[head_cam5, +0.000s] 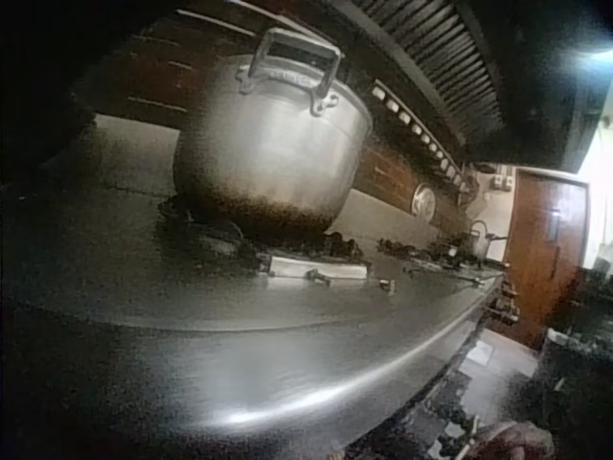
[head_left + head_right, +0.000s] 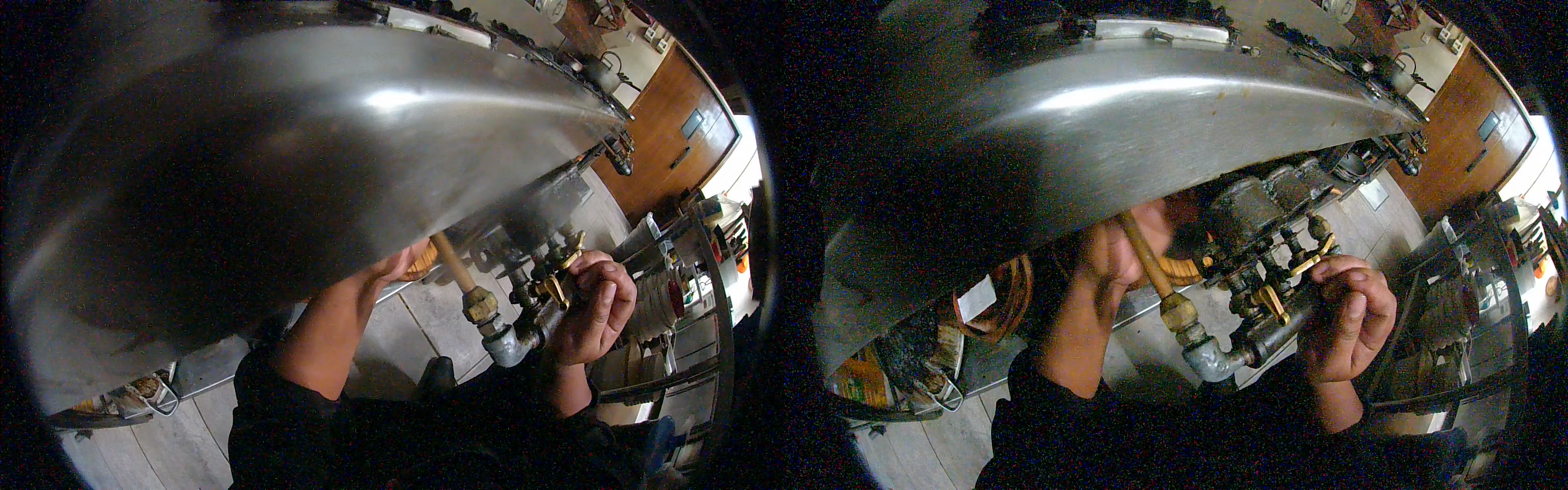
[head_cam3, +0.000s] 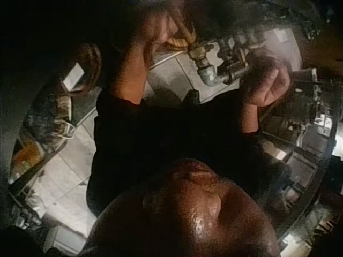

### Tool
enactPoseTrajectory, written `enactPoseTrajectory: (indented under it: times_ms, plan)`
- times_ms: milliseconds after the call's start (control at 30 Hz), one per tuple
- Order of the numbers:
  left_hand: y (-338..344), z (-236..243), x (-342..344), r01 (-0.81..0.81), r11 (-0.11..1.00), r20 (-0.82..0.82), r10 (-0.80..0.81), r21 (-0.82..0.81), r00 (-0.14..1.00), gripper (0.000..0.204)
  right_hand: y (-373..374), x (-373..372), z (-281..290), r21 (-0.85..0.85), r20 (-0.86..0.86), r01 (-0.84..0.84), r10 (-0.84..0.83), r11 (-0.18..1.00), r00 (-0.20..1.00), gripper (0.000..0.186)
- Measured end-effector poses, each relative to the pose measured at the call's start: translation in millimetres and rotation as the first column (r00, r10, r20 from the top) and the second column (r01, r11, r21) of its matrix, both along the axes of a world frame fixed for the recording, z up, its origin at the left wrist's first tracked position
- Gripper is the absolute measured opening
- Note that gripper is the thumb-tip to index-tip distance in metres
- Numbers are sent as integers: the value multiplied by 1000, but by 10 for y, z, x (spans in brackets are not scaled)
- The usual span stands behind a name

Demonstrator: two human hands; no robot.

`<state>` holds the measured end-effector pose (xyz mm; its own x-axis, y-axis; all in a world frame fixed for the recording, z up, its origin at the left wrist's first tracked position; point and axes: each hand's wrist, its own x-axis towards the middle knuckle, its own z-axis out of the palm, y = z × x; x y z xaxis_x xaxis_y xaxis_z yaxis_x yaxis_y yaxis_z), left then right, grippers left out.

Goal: The person is repairing a pipe system under a large metal appliance. They use a wrench to tighten connections and adjust valves on the pipes.

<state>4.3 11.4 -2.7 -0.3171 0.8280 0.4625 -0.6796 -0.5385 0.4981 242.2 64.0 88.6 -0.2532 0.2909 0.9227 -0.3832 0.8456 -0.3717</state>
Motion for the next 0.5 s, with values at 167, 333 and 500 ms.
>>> enactPoseTrajectory:
  times_ms: [167, 333, 500]
  plan:
    - [26, 231, 160, -260, 952, -26, 259, -164, 966, 44, 3, -4, 6, 18, 19, 5, -6, 1000, 1000, 19]
    - [11, 97, 99, -3, 989, 117, -15, 150, 993, 43, -3, -7, 6, 6, 6, 10, -10, 1000, 1000, 20]
    - [62, 34, 52, 115, 968, 189, -158, 223, 969, 41, -13, -16, 22, 14, 1, 8, -8, 1000, 1000, 20]
